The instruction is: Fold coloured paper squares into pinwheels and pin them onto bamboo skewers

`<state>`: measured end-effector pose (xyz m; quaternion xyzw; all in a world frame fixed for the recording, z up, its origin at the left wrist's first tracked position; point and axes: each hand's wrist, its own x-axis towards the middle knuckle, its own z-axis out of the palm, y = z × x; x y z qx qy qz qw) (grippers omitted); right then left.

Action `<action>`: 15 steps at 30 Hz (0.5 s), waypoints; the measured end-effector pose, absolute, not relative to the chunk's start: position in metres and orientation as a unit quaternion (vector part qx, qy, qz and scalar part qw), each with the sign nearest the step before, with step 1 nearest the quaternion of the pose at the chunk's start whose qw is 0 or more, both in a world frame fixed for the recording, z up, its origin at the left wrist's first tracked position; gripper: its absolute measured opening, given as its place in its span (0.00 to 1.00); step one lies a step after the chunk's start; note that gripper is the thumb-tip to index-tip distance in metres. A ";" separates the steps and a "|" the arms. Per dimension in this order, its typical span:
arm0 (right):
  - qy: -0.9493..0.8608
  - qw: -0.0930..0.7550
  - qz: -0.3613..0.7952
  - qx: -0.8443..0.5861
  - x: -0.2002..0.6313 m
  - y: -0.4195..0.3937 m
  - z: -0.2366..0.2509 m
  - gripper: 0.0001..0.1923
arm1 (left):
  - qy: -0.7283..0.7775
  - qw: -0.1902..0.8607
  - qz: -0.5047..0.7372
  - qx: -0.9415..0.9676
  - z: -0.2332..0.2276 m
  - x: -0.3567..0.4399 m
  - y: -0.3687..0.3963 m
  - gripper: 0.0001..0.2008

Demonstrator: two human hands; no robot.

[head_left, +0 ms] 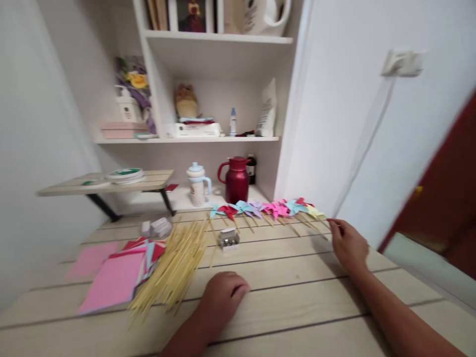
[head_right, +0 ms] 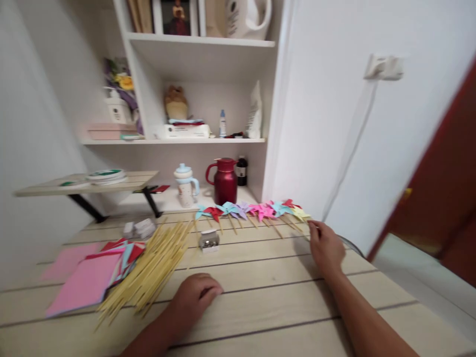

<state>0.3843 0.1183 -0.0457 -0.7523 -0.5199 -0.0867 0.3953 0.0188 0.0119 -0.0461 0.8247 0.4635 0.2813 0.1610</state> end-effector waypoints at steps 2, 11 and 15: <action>-0.573 0.400 -0.070 -0.712 0.365 0.114 -0.048 0.25 | 0.466 0.135 0.280 0.828 -0.048 0.018 0.011 0.08; -0.873 0.301 -0.015 -0.384 0.245 0.055 -0.061 0.14 | 0.432 -0.026 0.293 0.853 -0.025 0.001 -0.013 0.09; -0.901 0.254 -0.014 -0.351 0.229 0.037 -0.056 0.15 | 0.462 -0.090 0.335 0.816 -0.010 -0.037 -0.038 0.12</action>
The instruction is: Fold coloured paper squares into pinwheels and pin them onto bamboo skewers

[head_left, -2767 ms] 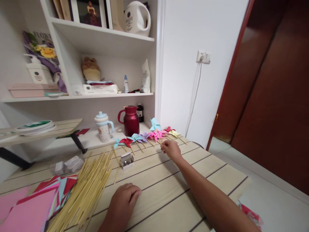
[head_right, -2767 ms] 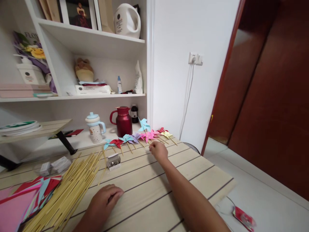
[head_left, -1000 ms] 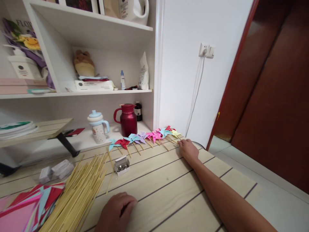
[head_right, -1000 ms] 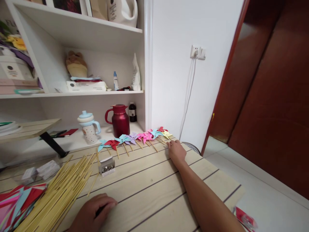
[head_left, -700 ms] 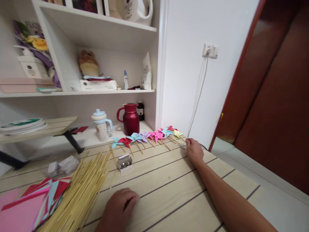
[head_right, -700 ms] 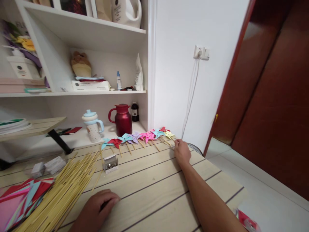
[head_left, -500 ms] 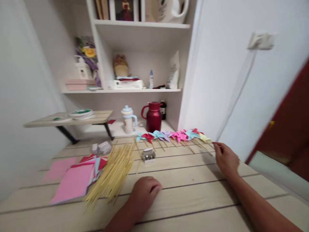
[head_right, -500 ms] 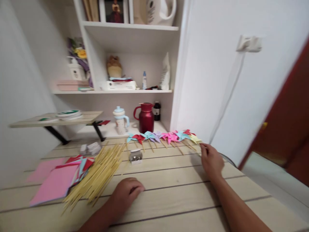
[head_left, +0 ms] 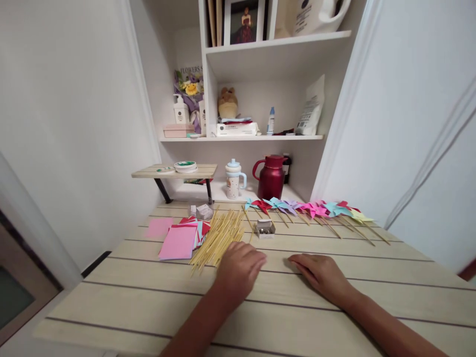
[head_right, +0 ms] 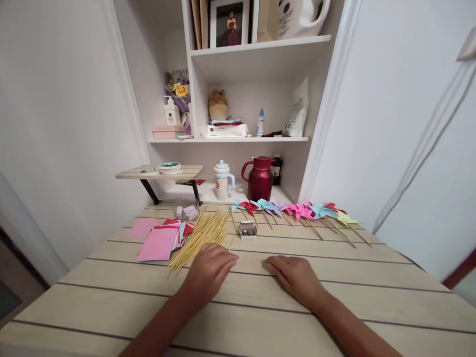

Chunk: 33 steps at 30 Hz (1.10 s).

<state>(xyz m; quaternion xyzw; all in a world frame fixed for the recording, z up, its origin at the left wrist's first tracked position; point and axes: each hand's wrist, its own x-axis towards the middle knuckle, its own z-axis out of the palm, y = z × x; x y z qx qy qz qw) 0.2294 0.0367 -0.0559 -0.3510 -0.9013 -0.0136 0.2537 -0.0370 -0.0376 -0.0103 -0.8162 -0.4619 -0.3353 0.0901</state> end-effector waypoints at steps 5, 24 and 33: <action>-0.889 0.253 -0.005 -0.382 0.231 0.038 -0.054 0.16 | -0.543 0.179 -0.354 -0.740 -0.012 -0.140 -0.071 0.11; -0.878 0.233 0.077 -0.410 0.231 0.046 -0.057 0.17 | -0.705 0.057 -0.176 -0.685 -0.024 -0.225 -0.052 0.26; -0.871 0.236 0.086 -0.422 0.232 0.048 -0.059 0.16 | -0.710 -0.004 -0.166 -0.684 -0.009 -0.229 -0.051 0.27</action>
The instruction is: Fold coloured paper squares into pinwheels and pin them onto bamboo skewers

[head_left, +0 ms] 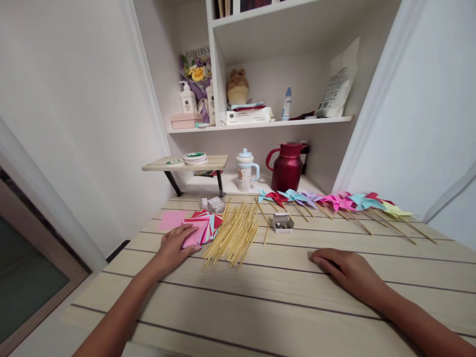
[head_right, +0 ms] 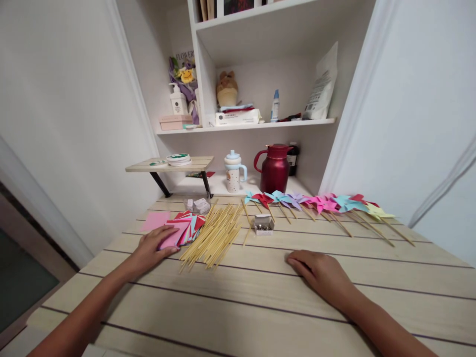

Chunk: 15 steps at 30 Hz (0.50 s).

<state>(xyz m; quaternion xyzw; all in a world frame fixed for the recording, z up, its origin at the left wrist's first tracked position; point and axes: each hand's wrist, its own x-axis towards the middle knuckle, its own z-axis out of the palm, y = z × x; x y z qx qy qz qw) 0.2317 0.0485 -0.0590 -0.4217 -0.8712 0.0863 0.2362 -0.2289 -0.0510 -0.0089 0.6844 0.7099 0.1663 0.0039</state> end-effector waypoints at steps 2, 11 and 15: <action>-0.870 0.234 0.092 -0.424 0.232 0.049 -0.059 0.16 | 0.710 0.014 0.164 0.685 -0.008 -0.229 -0.052 0.27; -0.862 0.233 0.119 -0.435 0.233 0.050 -0.060 0.17 | 0.692 0.052 0.158 0.703 -0.012 -0.242 -0.055 0.25; -0.860 0.228 0.129 -0.438 0.234 0.050 -0.061 0.16 | 0.682 0.060 0.155 0.712 -0.013 -0.243 -0.059 0.25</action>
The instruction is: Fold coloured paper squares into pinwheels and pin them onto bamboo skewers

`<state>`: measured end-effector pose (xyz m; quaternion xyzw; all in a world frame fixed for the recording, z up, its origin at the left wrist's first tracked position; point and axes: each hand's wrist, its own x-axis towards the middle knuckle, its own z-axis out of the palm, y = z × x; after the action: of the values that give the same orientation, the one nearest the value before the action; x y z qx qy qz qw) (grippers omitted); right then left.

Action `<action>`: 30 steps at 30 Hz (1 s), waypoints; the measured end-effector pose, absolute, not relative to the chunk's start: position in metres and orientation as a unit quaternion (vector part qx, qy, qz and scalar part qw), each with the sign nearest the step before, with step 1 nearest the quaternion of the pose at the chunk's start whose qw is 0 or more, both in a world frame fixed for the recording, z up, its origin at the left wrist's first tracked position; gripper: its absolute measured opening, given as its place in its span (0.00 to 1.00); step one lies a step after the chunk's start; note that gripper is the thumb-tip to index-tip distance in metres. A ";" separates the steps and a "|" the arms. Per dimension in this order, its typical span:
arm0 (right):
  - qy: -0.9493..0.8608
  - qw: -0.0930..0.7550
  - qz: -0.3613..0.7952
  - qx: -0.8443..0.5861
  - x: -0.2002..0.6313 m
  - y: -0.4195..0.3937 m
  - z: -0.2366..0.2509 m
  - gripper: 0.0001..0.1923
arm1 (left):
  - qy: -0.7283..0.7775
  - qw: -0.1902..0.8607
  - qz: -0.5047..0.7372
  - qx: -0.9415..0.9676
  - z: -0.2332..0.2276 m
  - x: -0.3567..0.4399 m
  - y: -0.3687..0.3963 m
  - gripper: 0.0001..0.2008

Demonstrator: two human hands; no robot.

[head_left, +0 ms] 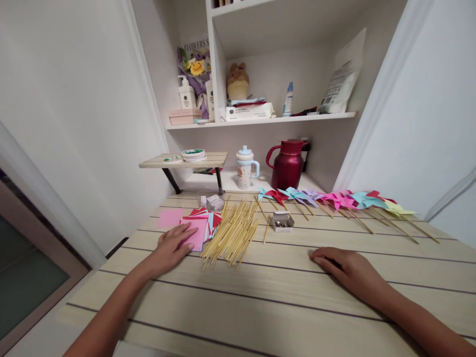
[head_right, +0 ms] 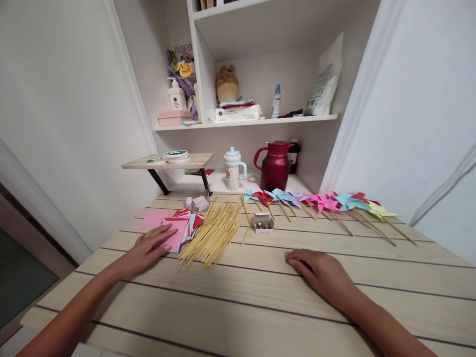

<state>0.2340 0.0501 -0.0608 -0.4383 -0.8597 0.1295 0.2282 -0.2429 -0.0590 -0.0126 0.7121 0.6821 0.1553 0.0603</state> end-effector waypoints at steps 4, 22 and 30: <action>-0.859 0.219 0.138 -0.442 0.235 0.051 -0.062 0.16 | 0.684 0.060 0.155 0.710 -0.013 -0.243 -0.062 0.24; -0.859 0.217 0.143 -0.442 0.236 0.051 -0.061 0.16 | 0.693 0.057 0.133 0.706 -0.008 -0.240 -0.067 0.32; -0.857 0.221 0.141 -0.444 0.235 0.052 -0.061 0.16 | 0.686 0.097 0.167 0.702 0.000 -0.240 -0.069 0.30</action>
<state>0.2350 0.0520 -0.0614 -0.4438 -0.8570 0.1408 0.2210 -0.2398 -0.0691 -0.0003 0.7015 0.6859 0.1672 0.0968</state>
